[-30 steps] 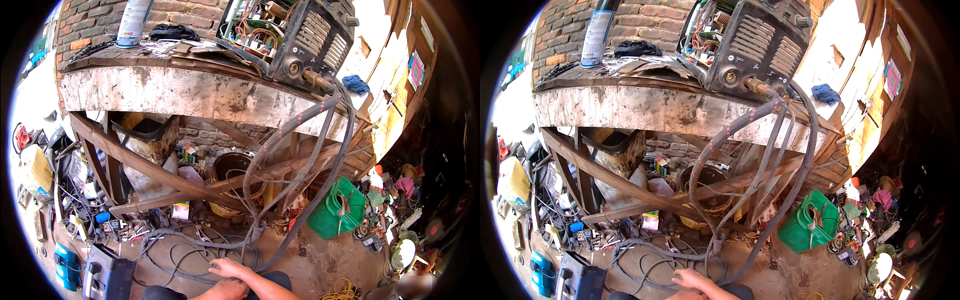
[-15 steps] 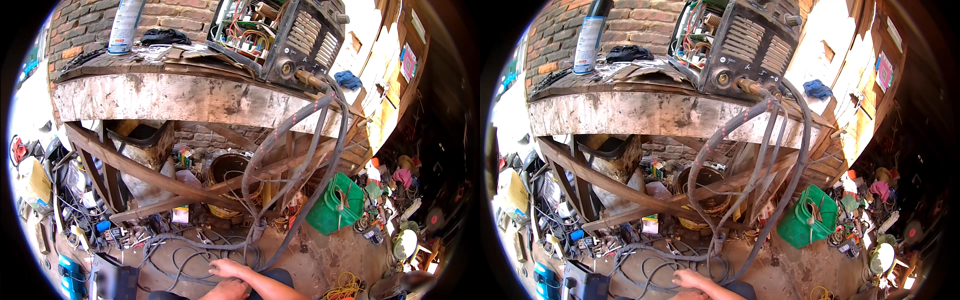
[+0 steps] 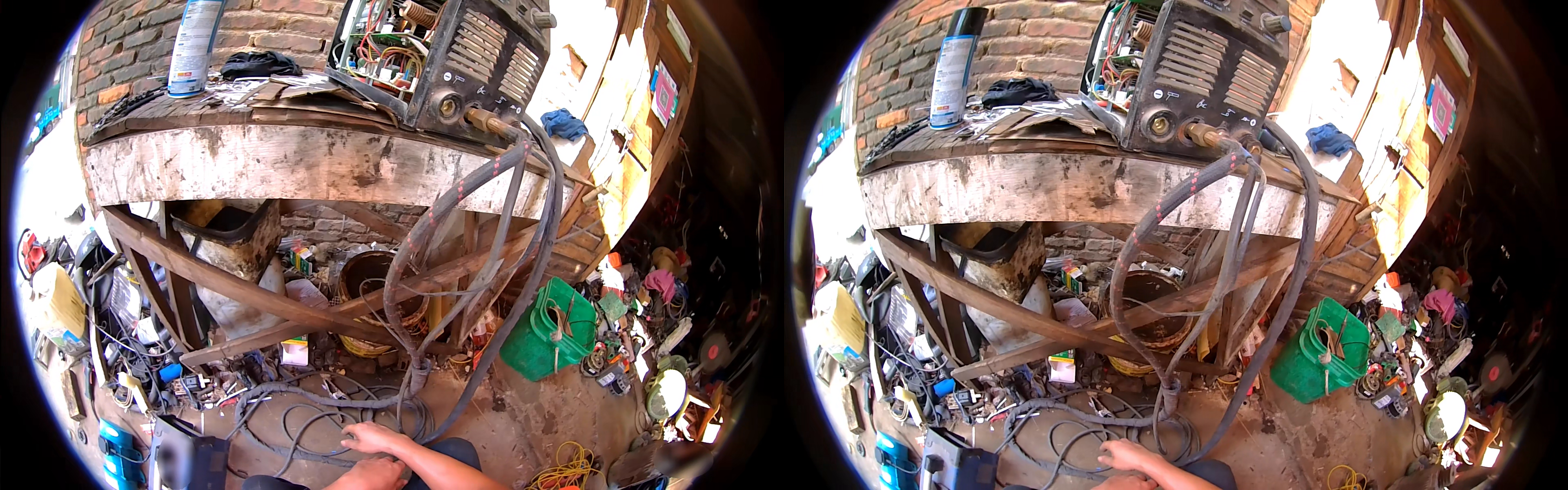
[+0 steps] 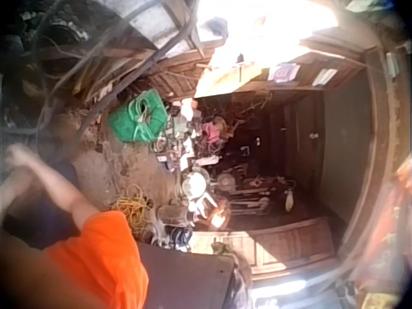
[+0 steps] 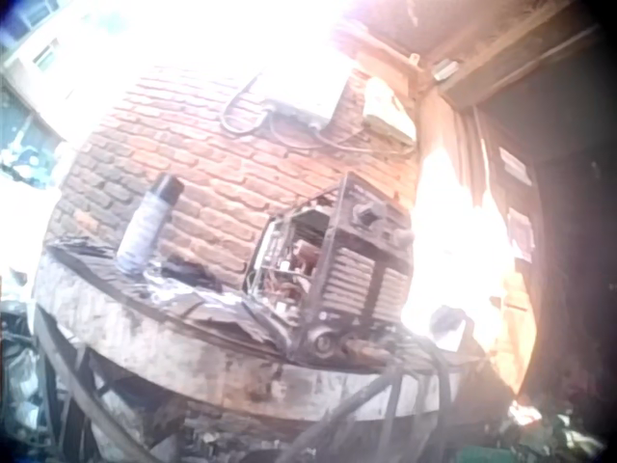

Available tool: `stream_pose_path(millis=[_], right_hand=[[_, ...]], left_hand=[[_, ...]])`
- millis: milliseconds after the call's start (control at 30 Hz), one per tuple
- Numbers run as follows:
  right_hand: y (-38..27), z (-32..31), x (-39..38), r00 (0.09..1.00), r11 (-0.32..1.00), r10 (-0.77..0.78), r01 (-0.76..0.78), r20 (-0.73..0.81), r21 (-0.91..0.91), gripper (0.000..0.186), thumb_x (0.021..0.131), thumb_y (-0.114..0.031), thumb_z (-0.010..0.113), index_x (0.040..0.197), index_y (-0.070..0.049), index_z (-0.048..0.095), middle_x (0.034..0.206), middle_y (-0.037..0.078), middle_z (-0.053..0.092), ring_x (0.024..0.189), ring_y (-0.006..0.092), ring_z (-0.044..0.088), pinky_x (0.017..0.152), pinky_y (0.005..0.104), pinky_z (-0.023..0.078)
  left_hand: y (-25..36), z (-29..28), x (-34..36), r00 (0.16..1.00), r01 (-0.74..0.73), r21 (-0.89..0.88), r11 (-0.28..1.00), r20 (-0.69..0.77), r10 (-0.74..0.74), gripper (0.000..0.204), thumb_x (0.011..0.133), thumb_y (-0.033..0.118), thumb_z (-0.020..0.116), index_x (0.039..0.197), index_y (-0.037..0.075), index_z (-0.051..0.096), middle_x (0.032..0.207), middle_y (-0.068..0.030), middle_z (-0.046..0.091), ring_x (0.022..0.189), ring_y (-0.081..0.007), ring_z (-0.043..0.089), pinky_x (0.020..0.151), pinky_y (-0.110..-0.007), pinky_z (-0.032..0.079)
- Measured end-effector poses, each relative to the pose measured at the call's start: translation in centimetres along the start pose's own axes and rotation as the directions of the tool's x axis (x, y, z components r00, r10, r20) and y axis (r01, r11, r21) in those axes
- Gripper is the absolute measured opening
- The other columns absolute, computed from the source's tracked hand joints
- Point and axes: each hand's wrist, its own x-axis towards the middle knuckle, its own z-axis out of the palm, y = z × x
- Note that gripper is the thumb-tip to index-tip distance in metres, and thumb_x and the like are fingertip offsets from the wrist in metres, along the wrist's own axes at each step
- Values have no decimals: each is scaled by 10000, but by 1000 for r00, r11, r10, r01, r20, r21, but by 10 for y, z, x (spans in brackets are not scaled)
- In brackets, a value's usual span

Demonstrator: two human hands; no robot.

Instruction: The person works on a cluttered workbench in a workshop, handling various tools and electrical components. They use a wrench to tighten connections on a metal frame and manipulate wires and cables. The person also moves a green bucket and organizes tools on the bench.

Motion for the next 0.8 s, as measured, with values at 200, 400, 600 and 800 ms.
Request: stream_pose_path(millis=[200,400,600,800], right_hand=[[-1,0,-2,1000,1000,10,-10,-22,6,447,842,-411,568,1159,-96,587,1076,208,619,1029,373,569,872,443,454],[-9,-6,-7,999,1000,-1,2,-37,22,447,838,-403,572,1155,-89,590,1078,208,619,1033,367,570,873,442,455],[-10,-7,-8,999,1000,-7,8,-40,27,450,836,-396,577,1148,-72,592,1086,212,615,1038,368,568,878,439,453],[-16,-11,-12,999,999,-3,5,-39,38,457,837,-393,580,1156,-66,586,1107,211,608,1047,370,565,888,440,448]], left_hand=[[3,5,4,1000,-24,157,987,20,22,321,817,210,540,1047,0,617,1104,-196,598,1021,-308,580,883,-404,435],[-13,22,10,998,-69,62,996,4,69,328,802,214,535,1046,7,607,1085,-183,602,998,-308,583,860,-420,433],[-7,13,7,996,-38,77,996,87,31,335,791,221,551,1049,14,604,1101,-185,597,1018,-305,573,870,-421,426],[-30,35,12,994,3,76,997,-105,5,306,741,265,603,933,34,661,958,-176,641,899,-317,608,772,-431,475]])
